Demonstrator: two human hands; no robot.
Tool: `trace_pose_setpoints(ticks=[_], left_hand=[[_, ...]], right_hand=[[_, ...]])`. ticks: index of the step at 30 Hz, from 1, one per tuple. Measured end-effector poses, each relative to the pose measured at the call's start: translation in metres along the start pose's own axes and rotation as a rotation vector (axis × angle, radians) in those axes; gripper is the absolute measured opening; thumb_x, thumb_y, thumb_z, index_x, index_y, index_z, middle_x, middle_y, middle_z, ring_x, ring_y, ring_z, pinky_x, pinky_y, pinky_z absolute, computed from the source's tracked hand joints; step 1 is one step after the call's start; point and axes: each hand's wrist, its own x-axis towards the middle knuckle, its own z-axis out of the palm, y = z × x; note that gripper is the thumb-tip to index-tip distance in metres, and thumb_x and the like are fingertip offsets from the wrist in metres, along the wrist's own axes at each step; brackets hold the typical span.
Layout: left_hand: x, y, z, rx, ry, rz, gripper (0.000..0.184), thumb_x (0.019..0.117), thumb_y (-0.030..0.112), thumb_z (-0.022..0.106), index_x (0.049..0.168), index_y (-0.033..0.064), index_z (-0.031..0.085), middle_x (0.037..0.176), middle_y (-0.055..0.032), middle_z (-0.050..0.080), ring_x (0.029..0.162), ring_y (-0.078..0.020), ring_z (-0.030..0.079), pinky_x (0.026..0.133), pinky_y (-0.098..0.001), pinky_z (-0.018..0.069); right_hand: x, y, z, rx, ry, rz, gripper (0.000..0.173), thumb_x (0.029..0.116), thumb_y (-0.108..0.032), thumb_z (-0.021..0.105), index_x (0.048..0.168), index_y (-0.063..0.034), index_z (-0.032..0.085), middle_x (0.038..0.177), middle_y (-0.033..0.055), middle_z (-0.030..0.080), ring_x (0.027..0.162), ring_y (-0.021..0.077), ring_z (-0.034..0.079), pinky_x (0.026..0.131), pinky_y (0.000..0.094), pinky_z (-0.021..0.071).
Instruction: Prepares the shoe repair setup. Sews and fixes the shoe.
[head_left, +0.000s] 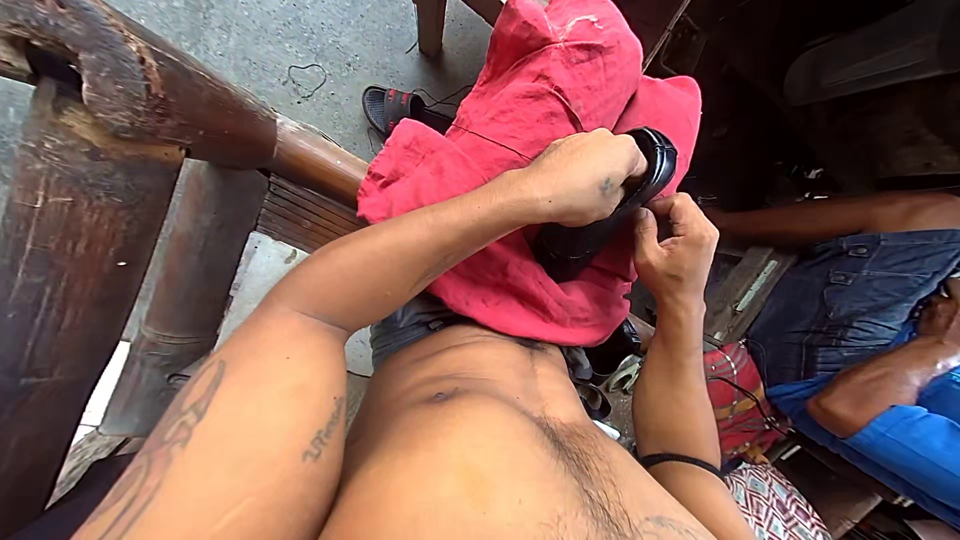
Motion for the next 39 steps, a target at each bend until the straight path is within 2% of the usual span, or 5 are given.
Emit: trace_pose_setpoints(ticks=[6,15,26,35,39], left_hand=[[-0.004,-0.004,-0.013,0.14,-0.145,-0.086,0.012,0.0975,0.018,0.059,0.097,0.0104,0.068,0.091,-0.011,0.066,0.092,-0.0328,0.065,0.074,-0.0568,0.0497],[-0.009,-0.023,0.006,0.025,0.09,0.088,0.022,0.0992,0.021,0.055,0.098,0.0167,0.077,0.102,-0.0085,0.069,0.103,-0.0264,0.065,0.083,-0.0492,0.0515],[-0.027,-0.027,-0.005,0.353,0.023,0.114,0.025,0.0974,0.011,0.051,0.097,0.0112,0.076,0.101,-0.0169,0.066,0.085,-0.0393,0.067,0.06,-0.0584,0.0481],[-0.027,-0.032,-0.001,0.345,0.034,0.105,0.025,0.0976,0.014,0.051,0.095,0.0122,0.076,0.096,-0.0145,0.066,0.088,-0.0363,0.068,0.062,-0.0564,0.0486],[-0.028,-0.03,-0.001,0.382,0.026,0.058,0.026,0.0995,0.016,0.05,0.106,0.0154,0.076,0.098,-0.0146,0.067,0.085,-0.037,0.068,0.06,-0.0576,0.0491]], right_hand=[[-0.002,0.002,-0.002,0.051,-0.034,0.036,0.022,0.1017,-0.028,0.066,0.107,-0.007,0.069,0.096,0.0068,0.068,0.084,0.0121,0.068,0.075,0.0307,0.0574],[-0.036,0.071,0.0,-0.172,0.004,0.593,0.069,0.0873,-0.073,0.064,0.067,-0.0093,0.047,0.059,0.0053,0.044,0.054,0.0236,0.045,0.054,0.049,0.0389],[-0.075,0.037,-0.005,0.481,-0.109,0.293,0.045,0.0866,-0.048,0.077,0.067,-0.0144,0.054,0.063,-0.0087,0.052,0.053,-0.0025,0.044,0.049,0.0168,0.0357],[-0.008,-0.017,0.018,0.125,0.142,0.225,0.017,0.0988,-0.017,0.066,0.108,-0.0089,0.077,0.113,0.0103,0.065,0.099,0.0176,0.066,0.08,0.0355,0.057],[-0.003,-0.012,0.0,0.888,0.159,0.354,0.007,0.1037,-0.005,0.053,0.108,-0.0052,0.059,0.085,-0.0008,0.066,0.055,0.0024,0.053,0.048,0.018,0.0456]])
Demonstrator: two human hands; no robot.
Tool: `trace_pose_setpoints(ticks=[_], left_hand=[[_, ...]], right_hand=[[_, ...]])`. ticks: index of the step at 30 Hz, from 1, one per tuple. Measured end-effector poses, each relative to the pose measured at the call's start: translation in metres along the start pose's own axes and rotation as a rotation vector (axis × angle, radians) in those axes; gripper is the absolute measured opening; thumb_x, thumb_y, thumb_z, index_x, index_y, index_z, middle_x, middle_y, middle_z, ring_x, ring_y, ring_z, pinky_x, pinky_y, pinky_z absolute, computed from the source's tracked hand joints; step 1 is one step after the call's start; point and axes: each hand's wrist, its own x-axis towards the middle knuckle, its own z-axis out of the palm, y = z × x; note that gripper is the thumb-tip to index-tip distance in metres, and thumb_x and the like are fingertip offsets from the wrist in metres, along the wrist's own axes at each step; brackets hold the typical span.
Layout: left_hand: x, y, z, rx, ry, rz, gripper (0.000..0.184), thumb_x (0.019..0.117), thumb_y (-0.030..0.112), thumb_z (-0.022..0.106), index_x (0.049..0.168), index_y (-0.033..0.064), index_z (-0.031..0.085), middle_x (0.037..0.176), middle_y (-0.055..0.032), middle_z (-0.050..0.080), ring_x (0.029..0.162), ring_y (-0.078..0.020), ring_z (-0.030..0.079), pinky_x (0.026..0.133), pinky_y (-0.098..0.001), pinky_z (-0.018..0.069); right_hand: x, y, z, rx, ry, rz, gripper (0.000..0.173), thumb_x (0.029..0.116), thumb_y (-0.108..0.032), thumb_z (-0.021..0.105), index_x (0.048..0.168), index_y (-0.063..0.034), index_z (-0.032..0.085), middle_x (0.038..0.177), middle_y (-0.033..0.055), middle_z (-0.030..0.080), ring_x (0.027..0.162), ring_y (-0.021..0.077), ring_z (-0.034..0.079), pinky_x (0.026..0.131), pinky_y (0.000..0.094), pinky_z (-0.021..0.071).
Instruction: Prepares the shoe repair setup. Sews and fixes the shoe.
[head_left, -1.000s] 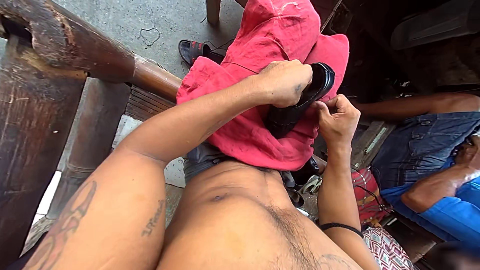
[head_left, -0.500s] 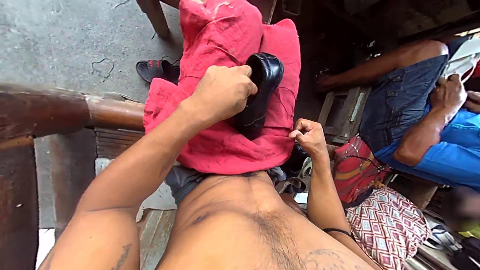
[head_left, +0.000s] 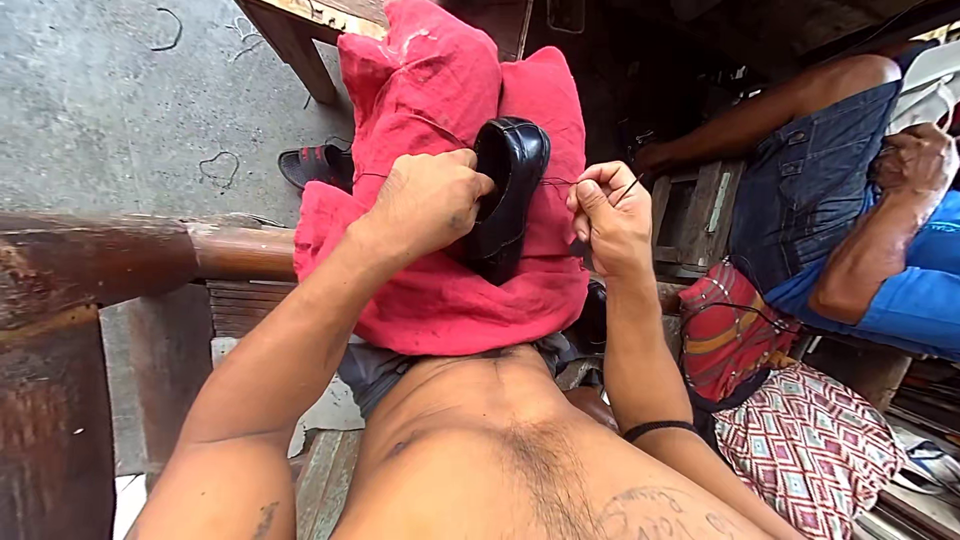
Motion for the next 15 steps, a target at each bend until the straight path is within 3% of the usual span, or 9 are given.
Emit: trace_pose_setpoints(ticks=[2,3,4,6,8,9,11,13,15], left_hand=[[0.002,-0.001,-0.002,0.017,-0.023,-0.005,0.028,0.0995,0.015,0.05,0.114,0.0156,0.075,0.102,-0.0157,0.068,0.086,-0.0383,0.069,0.061,-0.059,0.0501],[0.004,-0.001,-0.002,0.024,-0.029,-0.006,0.029,0.0997,0.015,0.05,0.115,0.0153,0.074,0.102,-0.0159,0.068,0.086,-0.0387,0.069,0.062,-0.0593,0.0503],[0.003,-0.001,-0.002,0.022,-0.036,-0.009,0.029,0.1001,0.015,0.05,0.114,0.0144,0.074,0.102,-0.0161,0.067,0.086,-0.0388,0.069,0.061,-0.0593,0.0498],[0.003,-0.002,-0.001,0.023,-0.039,-0.008,0.028,0.1001,0.015,0.05,0.111,0.0133,0.075,0.102,-0.0156,0.068,0.086,-0.0382,0.069,0.062,-0.0592,0.05],[0.005,-0.001,-0.001,0.031,-0.047,-0.002,0.027,0.1001,0.015,0.05,0.108,0.0114,0.075,0.101,-0.0154,0.068,0.087,-0.0377,0.069,0.063,-0.0593,0.0504],[0.007,-0.001,-0.001,0.032,-0.052,0.002,0.027,0.1002,0.015,0.05,0.107,0.0099,0.075,0.101,-0.0158,0.068,0.088,-0.0381,0.069,0.064,-0.0598,0.0506],[0.006,0.0,-0.002,0.022,-0.042,0.014,0.025,0.1,0.014,0.05,0.104,0.0079,0.074,0.101,-0.0165,0.068,0.088,-0.0391,0.069,0.064,-0.0607,0.0504],[-0.007,-0.009,-0.01,0.005,0.025,0.04,0.025,0.0997,0.014,0.05,0.108,0.0085,0.073,0.099,-0.0172,0.067,0.085,-0.0403,0.068,0.061,-0.0621,0.0501],[-0.036,-0.037,-0.03,0.014,0.071,0.007,0.029,0.1022,0.016,0.047,0.116,0.0096,0.072,0.096,-0.0187,0.065,0.083,-0.0417,0.066,0.061,-0.0634,0.0493]], right_hand=[[-0.005,0.002,-0.015,0.364,-0.142,0.061,0.009,0.1042,-0.011,0.05,0.106,-0.0126,0.059,0.077,-0.003,0.061,0.051,0.0038,0.049,0.046,0.0205,0.044],[-0.005,0.004,-0.025,0.379,-0.148,0.031,0.014,0.1027,-0.016,0.051,0.102,-0.0143,0.064,0.077,-0.0051,0.062,0.052,0.003,0.049,0.048,0.0208,0.0443],[-0.005,0.007,-0.032,0.28,-0.093,-0.025,0.022,0.1011,-0.018,0.049,0.095,-0.0131,0.069,0.079,-0.0057,0.064,0.054,0.002,0.05,0.049,0.0204,0.0447],[-0.002,0.014,-0.031,-0.215,0.095,-0.134,0.03,0.1016,-0.014,0.05,0.087,-0.0052,0.074,0.079,-0.0018,0.066,0.061,0.0029,0.055,0.057,0.0213,0.0483],[0.004,0.019,-0.011,-0.621,0.208,-0.118,0.025,0.1008,-0.024,0.062,0.094,-0.005,0.078,0.086,0.005,0.072,0.075,0.0104,0.066,0.072,0.0314,0.0552],[0.008,0.021,-0.001,-0.719,0.196,-0.089,0.025,0.0994,-0.029,0.066,0.107,-0.0092,0.079,0.095,0.0059,0.076,0.084,0.0146,0.07,0.079,0.0383,0.0582],[0.012,0.021,0.011,-0.701,0.094,-0.058,0.027,0.0958,-0.031,0.07,0.117,-0.0168,0.078,0.1,0.0061,0.07,0.085,0.017,0.065,0.077,0.0406,0.0538],[0.008,0.018,0.0,-0.51,-0.058,-0.087,0.013,0.0941,-0.02,0.072,0.103,-0.0127,0.079,0.109,0.0056,0.062,0.097,0.0111,0.059,0.084,0.0278,0.052],[-0.003,0.024,-0.041,-0.512,-0.12,-0.085,0.012,0.0957,-0.016,0.07,0.098,-0.0074,0.077,0.126,0.0102,0.063,0.118,0.0145,0.061,0.099,0.0298,0.0542]])
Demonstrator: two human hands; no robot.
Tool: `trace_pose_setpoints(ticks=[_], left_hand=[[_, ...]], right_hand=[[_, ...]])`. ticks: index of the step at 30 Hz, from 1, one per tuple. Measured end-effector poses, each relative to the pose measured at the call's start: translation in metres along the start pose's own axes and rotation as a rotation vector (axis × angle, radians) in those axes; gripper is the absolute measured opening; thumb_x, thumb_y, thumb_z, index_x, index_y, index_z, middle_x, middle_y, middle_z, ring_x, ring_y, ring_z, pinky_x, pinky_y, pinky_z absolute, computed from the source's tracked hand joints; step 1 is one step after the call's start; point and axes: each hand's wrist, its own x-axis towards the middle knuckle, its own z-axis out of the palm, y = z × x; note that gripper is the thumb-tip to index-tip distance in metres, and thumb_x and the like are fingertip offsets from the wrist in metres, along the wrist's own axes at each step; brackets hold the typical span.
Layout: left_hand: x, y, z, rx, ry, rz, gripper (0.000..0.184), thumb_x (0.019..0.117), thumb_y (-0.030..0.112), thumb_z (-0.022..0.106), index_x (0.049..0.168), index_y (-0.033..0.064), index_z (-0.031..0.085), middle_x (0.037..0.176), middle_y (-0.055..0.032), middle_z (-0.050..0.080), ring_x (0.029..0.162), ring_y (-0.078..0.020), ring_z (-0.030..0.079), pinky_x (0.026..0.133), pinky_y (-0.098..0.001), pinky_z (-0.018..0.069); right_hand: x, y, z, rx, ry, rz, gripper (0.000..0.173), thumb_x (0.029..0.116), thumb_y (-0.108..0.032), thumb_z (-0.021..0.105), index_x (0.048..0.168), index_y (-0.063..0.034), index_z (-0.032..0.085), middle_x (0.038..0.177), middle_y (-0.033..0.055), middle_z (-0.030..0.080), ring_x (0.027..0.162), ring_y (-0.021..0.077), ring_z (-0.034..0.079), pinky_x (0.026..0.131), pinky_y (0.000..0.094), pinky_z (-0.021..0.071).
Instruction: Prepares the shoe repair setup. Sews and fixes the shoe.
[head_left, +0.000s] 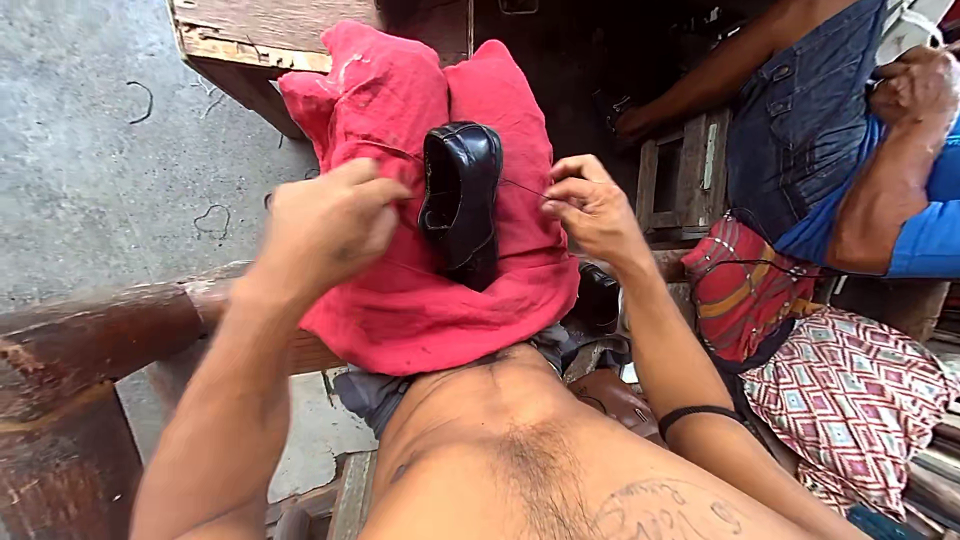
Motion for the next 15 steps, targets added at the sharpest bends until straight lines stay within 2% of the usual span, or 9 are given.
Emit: trace_pose_setpoints(ticks=[3,5,6,7,8,9,11,13,15], left_hand=[[-0.057,-0.095,-0.014,0.068,0.005,-0.14,0.034,0.1035,0.025,0.042,0.113,0.0119,0.072,0.094,-0.0196,0.062,0.085,-0.0432,0.063,0.065,-0.067,0.0459],[-0.084,-0.139,-0.01,0.09,0.005,-0.192,0.037,0.1001,0.031,0.041,0.111,0.019,0.074,0.103,-0.0163,0.063,0.096,-0.0417,0.06,0.078,-0.0685,0.0419],[-0.081,-0.131,-0.015,0.076,0.01,-0.183,0.037,0.1012,0.034,0.043,0.116,0.0213,0.074,0.12,-0.0163,0.064,0.114,-0.0434,0.057,0.094,-0.0709,0.0378],[-0.069,-0.106,-0.021,0.038,0.031,-0.15,0.037,0.103,0.035,0.045,0.123,0.0202,0.073,0.135,-0.0163,0.062,0.129,-0.0442,0.051,0.104,-0.0701,0.0326],[-0.051,-0.074,-0.024,-0.025,0.066,-0.105,0.035,0.1044,0.032,0.048,0.124,0.0163,0.072,0.139,-0.0159,0.061,0.133,-0.0418,0.051,0.108,-0.0665,0.033],[-0.032,-0.04,-0.025,-0.104,0.108,-0.046,0.033,0.105,0.025,0.049,0.122,0.0104,0.073,0.135,-0.0164,0.065,0.129,-0.0374,0.057,0.107,-0.0608,0.0392],[0.01,0.007,-0.016,-0.218,0.137,0.083,0.03,0.1043,0.014,0.049,0.117,0.0042,0.074,0.124,-0.0158,0.071,0.118,-0.0289,0.068,0.104,-0.0509,0.0521],[0.04,0.028,0.0,-0.203,0.018,0.121,0.027,0.1041,0.016,0.052,0.115,0.0058,0.075,0.118,-0.0144,0.074,0.113,-0.0308,0.07,0.099,-0.0568,0.0538],[0.059,0.035,0.012,-0.093,-0.124,0.07,0.021,0.1001,0.019,0.055,0.097,0.0045,0.071,0.099,-0.0189,0.072,0.097,-0.0418,0.07,0.078,-0.0683,0.0514]], right_hand=[[-0.037,0.063,-0.061,-0.358,-0.004,0.361,0.02,0.0997,-0.023,0.066,0.108,-0.0083,0.077,0.137,0.0129,0.06,0.125,0.0258,0.06,0.104,0.0481,0.0513],[-0.048,0.09,-0.078,-0.501,-0.026,0.641,0.025,0.1003,-0.026,0.065,0.117,-0.01,0.074,0.143,0.017,0.057,0.128,0.0381,0.058,0.101,0.0661,0.0466],[-0.046,0.089,-0.076,-0.477,-0.008,0.657,0.029,0.0999,-0.026,0.066,0.124,-0.011,0.073,0.146,0.0176,0.056,0.131,0.0388,0.055,0.104,0.0662,0.0446],[-0.04,0.08,-0.067,-0.405,0.034,0.573,0.035,0.0995,-0.028,0.067,0.129,-0.011,0.071,0.147,0.0168,0.056,0.136,0.0339,0.053,0.108,0.0583,0.0453],[-0.032,0.062,-0.05,-0.307,0.077,0.438,0.04,0.0985,-0.03,0.067,0.133,-0.0096,0.068,0.148,0.0156,0.055,0.136,0.0275,0.054,0.108,0.0486,0.0488],[-0.024,0.037,-0.027,-0.212,0.102,0.306,0.046,0.0969,-0.031,0.069,0.136,-0.0077,0.065,0.151,0.0148,0.052,0.133,0.0231,0.056,0.101,0.0413,0.054],[-0.001,-0.008,0.016,-0.145,0.089,0.096,0.053,0.0934,-0.032,0.074,0.138,-0.0059,0.063,0.158,0.0146,0.044,0.119,0.0221,0.064,0.085,0.0394,0.059],[0.007,-0.033,0.044,-0.193,0.029,0.049,0.034,0.0965,-0.03,0.07,0.125,-0.0113,0.071,0.162,0.0078,0.042,0.114,0.0238,0.068,0.084,0.047,0.0606],[0.008,-0.04,0.039,0.021,-0.003,0.025,0.018,0.1019,-0.019,0.061,0.106,-0.0095,0.075,0.156,0.0033,0.049,0.116,0.0118,0.065,0.091,0.0344,0.0582]])
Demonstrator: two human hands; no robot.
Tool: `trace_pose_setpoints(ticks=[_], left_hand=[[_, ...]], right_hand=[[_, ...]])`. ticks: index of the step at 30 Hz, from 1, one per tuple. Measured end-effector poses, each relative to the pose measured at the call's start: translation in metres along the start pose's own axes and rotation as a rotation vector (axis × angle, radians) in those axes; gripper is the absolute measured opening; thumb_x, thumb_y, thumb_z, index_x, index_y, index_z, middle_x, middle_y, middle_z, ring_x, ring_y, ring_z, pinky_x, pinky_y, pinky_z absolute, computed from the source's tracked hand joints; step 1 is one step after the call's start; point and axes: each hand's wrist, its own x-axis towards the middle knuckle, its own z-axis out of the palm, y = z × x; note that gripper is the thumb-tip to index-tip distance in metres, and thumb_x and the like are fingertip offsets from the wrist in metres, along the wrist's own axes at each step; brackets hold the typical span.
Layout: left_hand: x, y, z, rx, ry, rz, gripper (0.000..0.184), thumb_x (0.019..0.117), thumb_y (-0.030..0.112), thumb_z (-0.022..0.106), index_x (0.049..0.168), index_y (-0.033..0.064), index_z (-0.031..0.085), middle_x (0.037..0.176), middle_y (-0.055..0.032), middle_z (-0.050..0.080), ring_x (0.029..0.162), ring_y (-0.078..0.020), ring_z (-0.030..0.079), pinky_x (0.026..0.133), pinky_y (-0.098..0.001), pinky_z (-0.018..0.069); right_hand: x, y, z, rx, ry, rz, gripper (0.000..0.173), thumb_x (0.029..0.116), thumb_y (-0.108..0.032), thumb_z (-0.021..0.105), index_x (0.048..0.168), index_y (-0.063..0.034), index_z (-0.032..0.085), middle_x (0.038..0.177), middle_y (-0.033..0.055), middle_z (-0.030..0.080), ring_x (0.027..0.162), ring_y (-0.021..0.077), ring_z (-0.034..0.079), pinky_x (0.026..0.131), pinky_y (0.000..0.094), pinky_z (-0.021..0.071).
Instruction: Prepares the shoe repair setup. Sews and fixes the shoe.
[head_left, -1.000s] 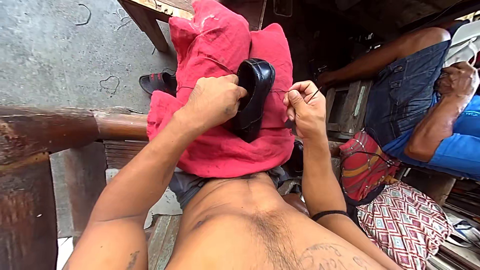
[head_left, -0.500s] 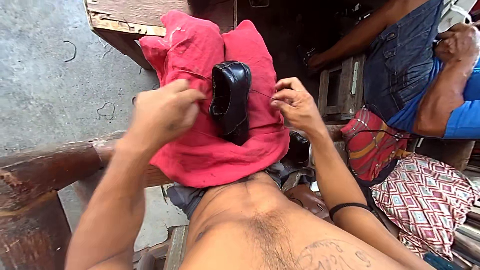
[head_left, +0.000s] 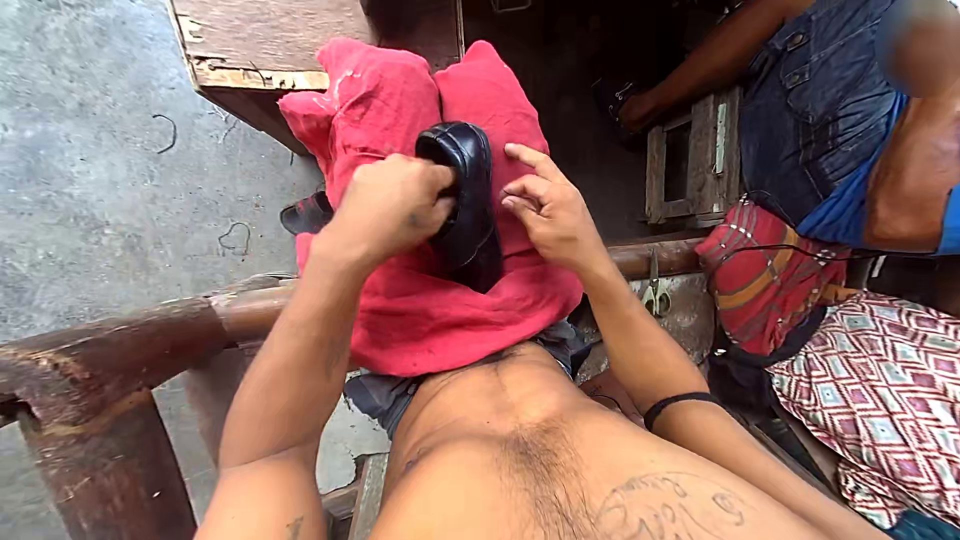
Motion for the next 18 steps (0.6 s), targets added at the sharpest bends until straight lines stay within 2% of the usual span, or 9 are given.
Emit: trace_pose_setpoints(ticks=[2,4,6,9,11,13,14,16,18], left_hand=[[0.007,-0.002,0.007,0.092,-0.001,-0.048,0.025,0.0987,0.019,0.053,0.087,0.0032,0.067,0.091,-0.0208,0.069,0.091,-0.0447,0.069,0.07,-0.0677,0.0492],[0.007,-0.003,0.014,0.158,0.026,-0.07,0.028,0.0987,0.02,0.05,0.081,0.0017,0.063,0.087,-0.0224,0.068,0.086,-0.046,0.069,0.065,-0.0666,0.0471],[0.005,-0.003,0.015,0.175,0.052,-0.073,0.028,0.0995,0.021,0.049,0.085,0.0022,0.064,0.089,-0.0217,0.069,0.087,-0.045,0.07,0.065,-0.0662,0.0481],[-0.014,-0.012,0.0,-0.011,0.057,0.033,0.031,0.1043,0.027,0.049,0.098,0.0066,0.071,0.109,-0.016,0.065,0.107,-0.0353,0.063,0.087,-0.0584,0.0496],[-0.032,-0.022,-0.006,-0.401,0.085,0.16,0.033,0.1042,0.028,0.05,0.093,0.0071,0.073,0.137,-0.0139,0.058,0.133,-0.0277,0.051,0.111,-0.047,0.0424],[-0.047,-0.028,0.004,-0.924,0.124,0.248,0.034,0.1065,0.035,0.05,0.088,0.0148,0.07,0.15,-0.0081,0.055,0.145,-0.0266,0.043,0.121,-0.0464,0.0356],[-0.052,-0.026,0.012,-1.148,0.159,0.259,0.032,0.1063,0.034,0.05,0.088,0.0181,0.07,0.144,-0.0059,0.061,0.144,-0.0268,0.047,0.122,-0.048,0.0336],[-0.061,-0.016,0.025,-1.419,0.266,0.229,0.03,0.1064,0.029,0.048,0.086,0.0204,0.067,0.111,-0.0041,0.075,0.125,-0.0275,0.063,0.12,-0.0524,0.037],[-0.073,-0.002,0.033,-1.445,0.41,0.082,0.029,0.1074,0.025,0.044,0.085,0.0234,0.062,0.083,0.0066,0.067,0.09,-0.0141,0.067,0.094,-0.0402,0.053]], right_hand=[[-0.001,0.002,-0.012,0.546,0.012,-0.096,0.02,0.1004,-0.007,0.053,0.095,-0.003,0.072,0.141,0.0086,0.062,0.074,0.0033,0.062,0.058,0.0226,0.052],[-0.005,0.005,-0.015,0.973,0.034,-0.129,0.02,0.1046,-0.012,0.051,0.097,-0.0079,0.069,0.117,0.0094,0.074,0.055,0.002,0.059,0.048,0.0212,0.0481],[0.002,0.003,-0.012,0.645,0.19,-0.117,0.012,0.1022,-0.007,0.058,0.103,-0.0023,0.068,0.092,0.0031,0.073,0.058,0.0021,0.057,0.052,0.0199,0.0493],[0.011,0.001,0.004,-0.076,0.206,0.06,0.043,0.0897,-0.049,0.076,0.103,-0.0078,0.074,0.088,0.0034,0.064,0.073,0.0145,0.058,0.066,0.038,0.0502],[0.016,-0.002,0.011,-0.206,0.172,0.13,0.051,0.0848,-0.061,0.075,0.091,-0.0102,0.071,0.086,0.004,0.062,0.075,0.0193,0.06,0.065,0.0453,0.0491],[0.022,-0.006,0.012,-0.229,0.096,0.181,0.053,0.0855,-0.063,0.072,0.085,-0.0107,0.067,0.085,0.0034,0.061,0.076,0.0201,0.06,0.065,0.0466,0.0467],[0.026,-0.008,0.01,-0.233,0.041,0.204,0.052,0.0871,-0.063,0.071,0.085,-0.0104,0.065,0.086,0.0036,0.061,0.077,0.0208,0.06,0.065,0.0473,0.0461],[0.035,-0.013,0.007,-0.269,-0.052,0.233,0.051,0.0911,-0.061,0.067,0.087,-0.0104,0.064,0.089,0.0048,0.061,0.081,0.0225,0.061,0.068,0.0487,0.0459],[0.044,-0.016,0.007,-0.32,-0.102,0.241,0.05,0.0947,-0.059,0.063,0.092,-0.009,0.066,0.093,0.008,0.063,0.086,0.0265,0.064,0.071,0.0523,0.0475]])
